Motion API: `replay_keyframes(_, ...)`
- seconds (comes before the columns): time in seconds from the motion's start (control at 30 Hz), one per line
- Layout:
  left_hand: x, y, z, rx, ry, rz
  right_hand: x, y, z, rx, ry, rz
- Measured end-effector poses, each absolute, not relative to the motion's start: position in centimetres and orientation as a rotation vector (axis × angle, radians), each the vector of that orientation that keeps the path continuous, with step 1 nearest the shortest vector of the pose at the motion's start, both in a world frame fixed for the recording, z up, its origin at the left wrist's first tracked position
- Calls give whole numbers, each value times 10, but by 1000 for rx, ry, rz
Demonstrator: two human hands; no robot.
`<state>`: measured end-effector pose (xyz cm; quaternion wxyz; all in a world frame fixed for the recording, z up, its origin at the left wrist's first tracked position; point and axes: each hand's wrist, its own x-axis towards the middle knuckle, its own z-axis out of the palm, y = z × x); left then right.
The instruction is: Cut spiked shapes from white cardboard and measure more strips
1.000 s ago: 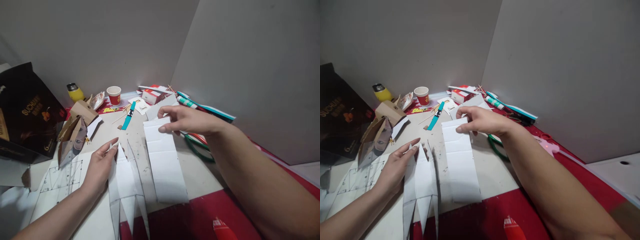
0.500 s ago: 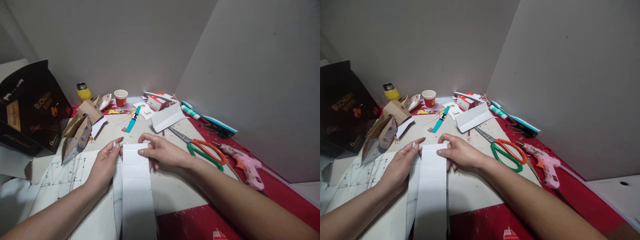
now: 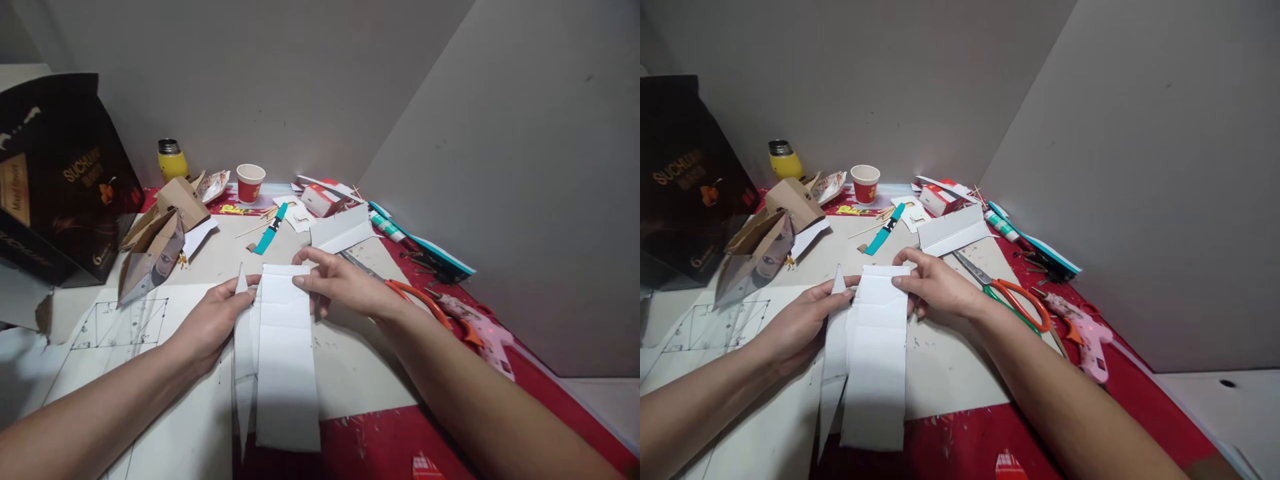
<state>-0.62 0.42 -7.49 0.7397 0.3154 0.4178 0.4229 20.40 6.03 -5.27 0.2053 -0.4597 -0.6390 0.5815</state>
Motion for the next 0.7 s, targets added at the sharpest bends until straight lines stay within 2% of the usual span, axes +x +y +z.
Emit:
replay_keyframes(0.3,-6,4,-76,811,1177,1008,237,75,-31,-1444,-1846,1393)
replay_keyframes(0.6,-5,0,-76,902,1280,1067,239,91,-61,-1525,-2034,1303)
replay_keyframes(0.7,-4,-1,-77,916,1288,1068,235,91,-66,-1507,-2109,1180)
